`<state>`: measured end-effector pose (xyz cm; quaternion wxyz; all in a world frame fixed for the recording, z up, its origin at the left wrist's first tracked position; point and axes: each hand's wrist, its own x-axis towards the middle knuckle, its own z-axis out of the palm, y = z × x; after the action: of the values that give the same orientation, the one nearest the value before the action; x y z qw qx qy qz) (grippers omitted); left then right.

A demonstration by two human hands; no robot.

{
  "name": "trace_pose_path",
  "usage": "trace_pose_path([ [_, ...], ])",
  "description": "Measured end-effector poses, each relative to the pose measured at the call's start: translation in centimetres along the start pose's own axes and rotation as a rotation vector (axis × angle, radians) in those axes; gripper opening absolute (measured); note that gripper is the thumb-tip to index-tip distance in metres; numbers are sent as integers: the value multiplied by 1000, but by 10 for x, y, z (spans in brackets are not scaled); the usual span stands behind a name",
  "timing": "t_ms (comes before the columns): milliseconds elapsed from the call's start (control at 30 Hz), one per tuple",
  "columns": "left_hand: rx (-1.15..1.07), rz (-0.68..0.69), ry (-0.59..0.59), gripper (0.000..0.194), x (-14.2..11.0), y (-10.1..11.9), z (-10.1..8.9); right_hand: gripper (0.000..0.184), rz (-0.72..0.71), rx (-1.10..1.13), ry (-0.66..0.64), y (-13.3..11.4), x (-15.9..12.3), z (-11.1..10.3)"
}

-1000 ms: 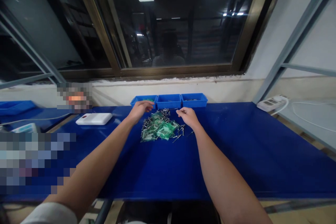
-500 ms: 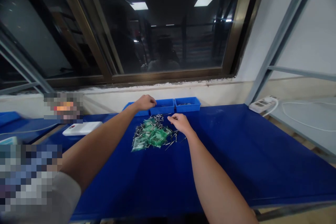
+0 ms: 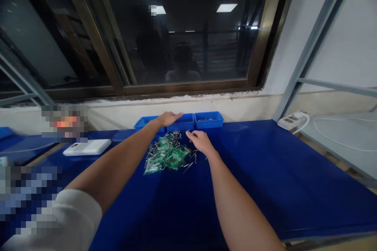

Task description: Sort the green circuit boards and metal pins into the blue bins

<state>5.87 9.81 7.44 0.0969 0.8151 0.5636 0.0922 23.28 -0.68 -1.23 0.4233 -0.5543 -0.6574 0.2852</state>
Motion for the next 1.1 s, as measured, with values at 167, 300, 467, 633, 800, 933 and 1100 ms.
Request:
trace_pose_path([
  [167, -172, 100, 304, 59, -28, -16, -11, 48, 17, -33, 7, -1, -1, -1],
  [300, -268, 114, 349, 37, -71, -38, 2, 30, -35, -121, 29, -1, -2, 1],
  [467, -266, 72, 278, 35, -107, -65, 32, 18, -38, -161, 49, 2, -1, 5],
  [633, -182, 116, 240, 45, -110, -74, 51, 13, -50, -209, 61, 4, -1, 5],
  [800, -129, 169, 155, 51, -113, -64, 57, 13, -79, -247, 46, 4, 0, 7],
  [933, -120, 172, 128, 50, -115, -58, 58, 17, -139, -343, 40, 4, 1, 9],
  [1100, -106, 182, 136, 46, -113, -59, 58, 18, -144, -332, 13, 1, 2, 8],
])
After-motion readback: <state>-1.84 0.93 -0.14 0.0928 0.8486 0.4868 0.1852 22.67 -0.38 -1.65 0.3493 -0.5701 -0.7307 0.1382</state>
